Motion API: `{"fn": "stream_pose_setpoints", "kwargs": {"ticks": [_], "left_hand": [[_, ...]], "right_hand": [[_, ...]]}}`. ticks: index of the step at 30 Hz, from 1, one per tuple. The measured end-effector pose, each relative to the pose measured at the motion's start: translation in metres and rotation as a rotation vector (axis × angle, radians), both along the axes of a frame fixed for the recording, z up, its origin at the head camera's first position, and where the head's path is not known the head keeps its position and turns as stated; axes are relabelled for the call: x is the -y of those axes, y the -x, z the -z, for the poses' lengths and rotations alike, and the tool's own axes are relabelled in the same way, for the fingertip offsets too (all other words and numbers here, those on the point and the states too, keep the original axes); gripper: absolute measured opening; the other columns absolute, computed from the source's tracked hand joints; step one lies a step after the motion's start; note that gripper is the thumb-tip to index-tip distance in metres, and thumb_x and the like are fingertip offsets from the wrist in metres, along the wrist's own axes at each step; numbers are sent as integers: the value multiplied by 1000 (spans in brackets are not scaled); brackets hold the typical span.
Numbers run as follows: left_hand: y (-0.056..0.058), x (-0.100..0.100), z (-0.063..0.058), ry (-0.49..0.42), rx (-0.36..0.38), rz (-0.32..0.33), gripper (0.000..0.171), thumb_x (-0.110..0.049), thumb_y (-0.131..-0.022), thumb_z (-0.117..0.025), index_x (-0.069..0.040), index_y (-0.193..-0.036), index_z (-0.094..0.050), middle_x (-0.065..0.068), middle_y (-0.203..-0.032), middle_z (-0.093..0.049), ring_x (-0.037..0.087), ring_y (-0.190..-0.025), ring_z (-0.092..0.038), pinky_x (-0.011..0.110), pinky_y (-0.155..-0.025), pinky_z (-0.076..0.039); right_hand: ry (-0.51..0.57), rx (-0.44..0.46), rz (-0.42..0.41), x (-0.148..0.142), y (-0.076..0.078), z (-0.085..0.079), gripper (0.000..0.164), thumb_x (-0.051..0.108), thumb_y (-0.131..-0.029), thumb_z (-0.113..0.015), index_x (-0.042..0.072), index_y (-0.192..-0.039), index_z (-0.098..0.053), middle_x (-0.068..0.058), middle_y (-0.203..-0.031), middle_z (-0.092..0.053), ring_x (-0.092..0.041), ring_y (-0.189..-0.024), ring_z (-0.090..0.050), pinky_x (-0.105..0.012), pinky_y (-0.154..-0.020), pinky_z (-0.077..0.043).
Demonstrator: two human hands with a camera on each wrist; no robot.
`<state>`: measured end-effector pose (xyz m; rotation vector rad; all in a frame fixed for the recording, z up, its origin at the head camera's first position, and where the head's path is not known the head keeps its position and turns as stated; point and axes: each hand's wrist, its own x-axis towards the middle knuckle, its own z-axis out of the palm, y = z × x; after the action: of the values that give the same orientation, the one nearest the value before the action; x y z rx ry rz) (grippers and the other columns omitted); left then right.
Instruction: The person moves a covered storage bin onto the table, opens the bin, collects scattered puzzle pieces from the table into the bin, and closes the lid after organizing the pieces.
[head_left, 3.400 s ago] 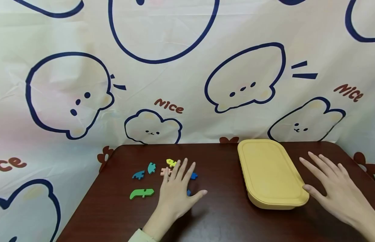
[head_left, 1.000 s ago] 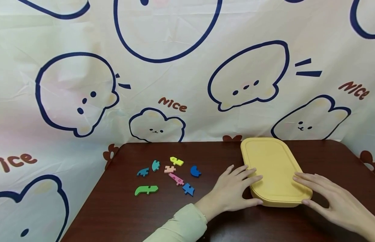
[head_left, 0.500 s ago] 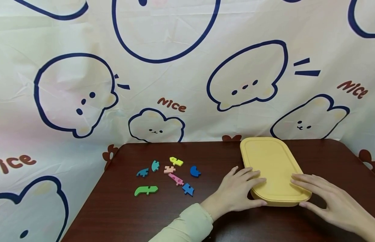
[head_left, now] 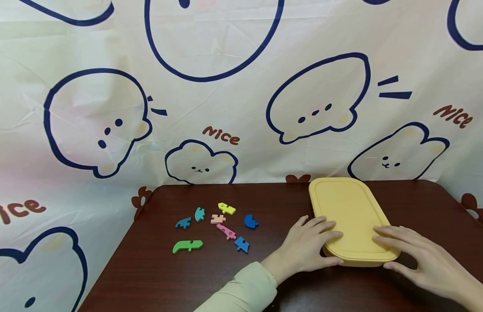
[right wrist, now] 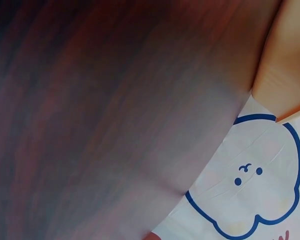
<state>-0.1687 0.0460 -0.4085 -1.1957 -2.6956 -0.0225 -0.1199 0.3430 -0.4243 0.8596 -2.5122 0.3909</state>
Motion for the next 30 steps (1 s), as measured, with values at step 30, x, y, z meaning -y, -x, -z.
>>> {"fn": "stream_pose_setpoints", "kwargs": {"ticks": [30], "left_hand": [[1, 1, -2, -10, -34, 9, 57, -74, -92, -40, -45, -139, -53, -19, -148, -44, 4, -139, -33, 31, -107, -34]], "right_hand": [[-5, -37, -2, -2, 1, -6, 66, 24, -60, -93, 30, -122, -70, 5, -131, -61, 4, -133, -34, -6, -107, -17]]}}
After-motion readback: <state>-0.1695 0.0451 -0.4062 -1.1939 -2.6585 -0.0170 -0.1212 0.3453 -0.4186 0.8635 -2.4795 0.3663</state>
